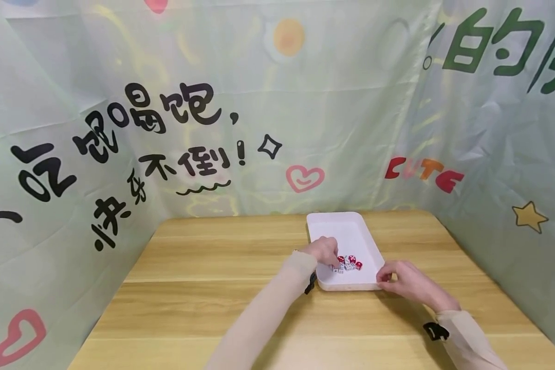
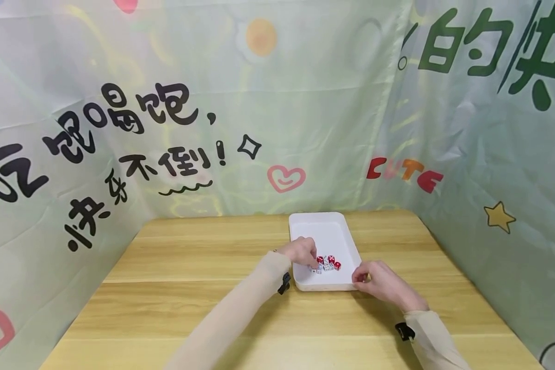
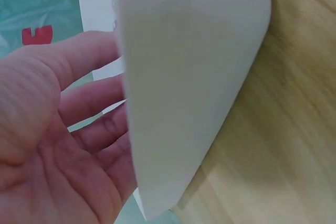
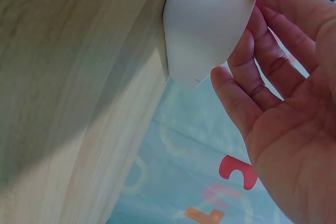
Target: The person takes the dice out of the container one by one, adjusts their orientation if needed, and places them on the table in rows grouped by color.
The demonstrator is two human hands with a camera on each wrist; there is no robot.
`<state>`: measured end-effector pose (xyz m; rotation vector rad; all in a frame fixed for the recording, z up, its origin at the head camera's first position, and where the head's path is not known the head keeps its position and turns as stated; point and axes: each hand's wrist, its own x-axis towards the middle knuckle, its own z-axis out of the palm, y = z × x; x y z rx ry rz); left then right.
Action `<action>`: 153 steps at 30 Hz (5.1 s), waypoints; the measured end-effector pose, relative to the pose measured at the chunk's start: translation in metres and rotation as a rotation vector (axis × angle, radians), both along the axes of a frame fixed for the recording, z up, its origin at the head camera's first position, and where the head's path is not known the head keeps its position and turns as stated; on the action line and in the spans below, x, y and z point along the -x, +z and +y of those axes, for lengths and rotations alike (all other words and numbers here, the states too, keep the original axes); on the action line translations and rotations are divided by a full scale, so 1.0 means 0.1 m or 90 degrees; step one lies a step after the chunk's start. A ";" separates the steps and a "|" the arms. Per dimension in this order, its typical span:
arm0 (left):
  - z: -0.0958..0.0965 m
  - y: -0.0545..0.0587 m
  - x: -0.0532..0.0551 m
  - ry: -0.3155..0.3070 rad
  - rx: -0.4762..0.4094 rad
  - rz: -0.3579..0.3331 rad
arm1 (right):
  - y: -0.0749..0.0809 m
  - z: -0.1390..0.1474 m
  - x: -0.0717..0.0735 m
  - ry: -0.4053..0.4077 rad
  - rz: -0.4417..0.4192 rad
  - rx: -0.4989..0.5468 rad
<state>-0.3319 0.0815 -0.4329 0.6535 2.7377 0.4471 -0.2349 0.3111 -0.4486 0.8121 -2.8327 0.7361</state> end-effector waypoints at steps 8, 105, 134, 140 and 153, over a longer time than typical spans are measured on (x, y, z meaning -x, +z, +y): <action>-0.01 -0.02 -0.03 0.006 0.009 0.015 | 0.00 -0.02 0.00 -0.002 0.008 0.004; -1.65 -0.28 0.44 0.007 -0.173 0.101 | -0.01 -0.02 0.01 0.015 0.035 -0.008; -1.60 -0.30 0.39 0.015 -0.082 0.067 | 0.01 -0.02 0.01 0.018 0.048 -0.010; -1.57 -0.35 0.42 -0.006 -0.073 0.095 | -0.01 -0.03 0.00 0.024 0.060 0.001; -1.59 -0.40 0.44 -0.010 -0.074 0.110 | 0.00 -0.03 -0.01 0.025 0.058 0.000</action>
